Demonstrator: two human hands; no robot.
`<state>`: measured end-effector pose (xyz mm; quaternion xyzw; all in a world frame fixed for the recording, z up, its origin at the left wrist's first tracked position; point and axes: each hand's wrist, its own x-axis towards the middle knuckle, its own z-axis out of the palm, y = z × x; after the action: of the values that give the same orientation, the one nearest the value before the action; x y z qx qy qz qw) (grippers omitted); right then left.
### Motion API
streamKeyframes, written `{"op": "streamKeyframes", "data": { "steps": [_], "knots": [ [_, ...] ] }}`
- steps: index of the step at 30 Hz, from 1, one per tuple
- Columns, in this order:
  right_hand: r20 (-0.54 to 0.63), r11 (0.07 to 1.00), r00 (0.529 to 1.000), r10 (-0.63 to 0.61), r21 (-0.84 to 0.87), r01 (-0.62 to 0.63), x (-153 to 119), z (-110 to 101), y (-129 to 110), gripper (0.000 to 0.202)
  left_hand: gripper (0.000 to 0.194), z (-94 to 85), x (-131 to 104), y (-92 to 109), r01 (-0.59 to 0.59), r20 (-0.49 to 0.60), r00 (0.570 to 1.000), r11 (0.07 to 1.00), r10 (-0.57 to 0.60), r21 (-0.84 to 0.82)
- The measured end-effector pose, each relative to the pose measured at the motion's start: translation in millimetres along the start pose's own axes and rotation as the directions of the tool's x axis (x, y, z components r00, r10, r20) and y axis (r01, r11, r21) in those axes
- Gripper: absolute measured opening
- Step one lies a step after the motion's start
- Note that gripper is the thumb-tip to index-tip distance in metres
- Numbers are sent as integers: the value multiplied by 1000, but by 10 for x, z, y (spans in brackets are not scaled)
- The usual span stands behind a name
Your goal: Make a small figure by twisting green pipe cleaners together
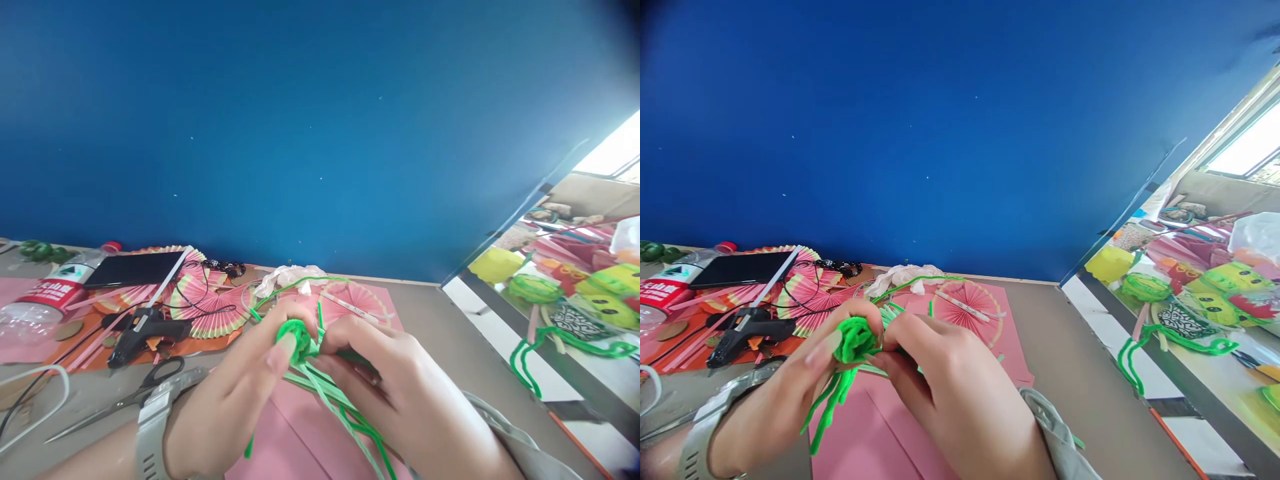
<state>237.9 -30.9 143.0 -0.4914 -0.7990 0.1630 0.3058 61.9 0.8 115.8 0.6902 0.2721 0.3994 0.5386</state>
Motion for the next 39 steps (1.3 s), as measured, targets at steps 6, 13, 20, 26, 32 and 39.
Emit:
{"op": "streamKeyframes", "data": {
  "steps": [6, 13, 20, 26, 32, 39],
  "knots": [
    [20, 1000, 1000, -7, 20, 7, -13, -8, -5, 11, 20, -11, -26, 11, 51, 102, 994, 999, -48, -21],
    [81, 999, 996, 41, -3, -41, -19, -64, -39, 12, 30, -4, -8, -9, 81, 36, 996, 989, -78, -124],
    [208, 984, 962, 177, -31, -175, 2, -248, 57, 15, 30, -71, -48, 32, 69, 99, 993, 996, -63, -62],
    [193, 952, 932, 307, -70, -299, 28, -331, 159, 24, 20, -69, -11, 34, 18, 262, 964, 992, -50, 121],
    [102, 938, 932, 347, -59, -343, 39, -250, 155, 25, 17, -25, 34, -19, -90, 318, 946, 891, -63, 444],
    [72, 933, 933, 352, -102, -345, 47, -90, 89, 18, 17, 130, 8, -128, -114, 256, 960, 676, -114, 728]
  ]
}}
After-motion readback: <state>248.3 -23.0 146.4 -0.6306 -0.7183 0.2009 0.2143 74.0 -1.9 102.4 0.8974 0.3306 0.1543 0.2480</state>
